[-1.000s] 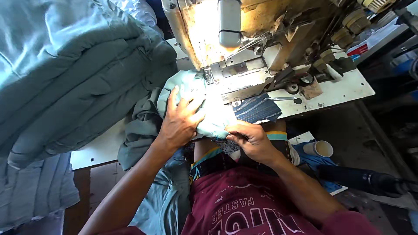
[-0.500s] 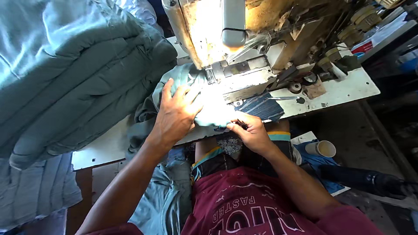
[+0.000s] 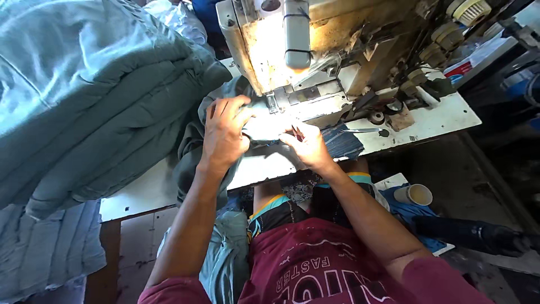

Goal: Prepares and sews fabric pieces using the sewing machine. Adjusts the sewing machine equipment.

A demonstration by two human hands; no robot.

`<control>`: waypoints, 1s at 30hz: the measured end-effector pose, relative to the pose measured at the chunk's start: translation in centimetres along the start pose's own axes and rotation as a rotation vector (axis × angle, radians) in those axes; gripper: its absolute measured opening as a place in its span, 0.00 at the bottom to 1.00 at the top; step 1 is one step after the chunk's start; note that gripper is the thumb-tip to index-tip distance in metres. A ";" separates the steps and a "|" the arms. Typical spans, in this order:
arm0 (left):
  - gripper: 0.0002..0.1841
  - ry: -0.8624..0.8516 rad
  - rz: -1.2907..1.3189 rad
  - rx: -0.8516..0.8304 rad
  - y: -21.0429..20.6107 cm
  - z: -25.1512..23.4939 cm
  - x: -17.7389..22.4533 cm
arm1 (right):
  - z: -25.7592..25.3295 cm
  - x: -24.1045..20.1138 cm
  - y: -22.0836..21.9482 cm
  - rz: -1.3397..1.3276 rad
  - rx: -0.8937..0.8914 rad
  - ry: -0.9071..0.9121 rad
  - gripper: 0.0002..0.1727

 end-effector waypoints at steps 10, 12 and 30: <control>0.19 -0.059 0.170 0.182 2.8 0.3 0.9 | 1.7 -2.4 3.7 0.070 0.062 0.054 0.20; 0.13 -0.005 0.166 0.271 3.5 -0.5 0.5 | 2.7 -3.3 5.7 0.089 0.065 0.080 0.18; 0.46 0.642 0.050 -0.378 -2.3 -6.9 -2.8 | -1.7 -7.4 29.3 0.341 0.715 0.118 0.16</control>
Point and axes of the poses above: each hand's wrist, its own z-axis away from the middle knuckle, its own y-axis out of the back of the hand, x = y × z, the point moved 4 cm from there along -z, towards the middle knuckle, and after that the axes turned 1 degree about x, right-handed, at the moved point
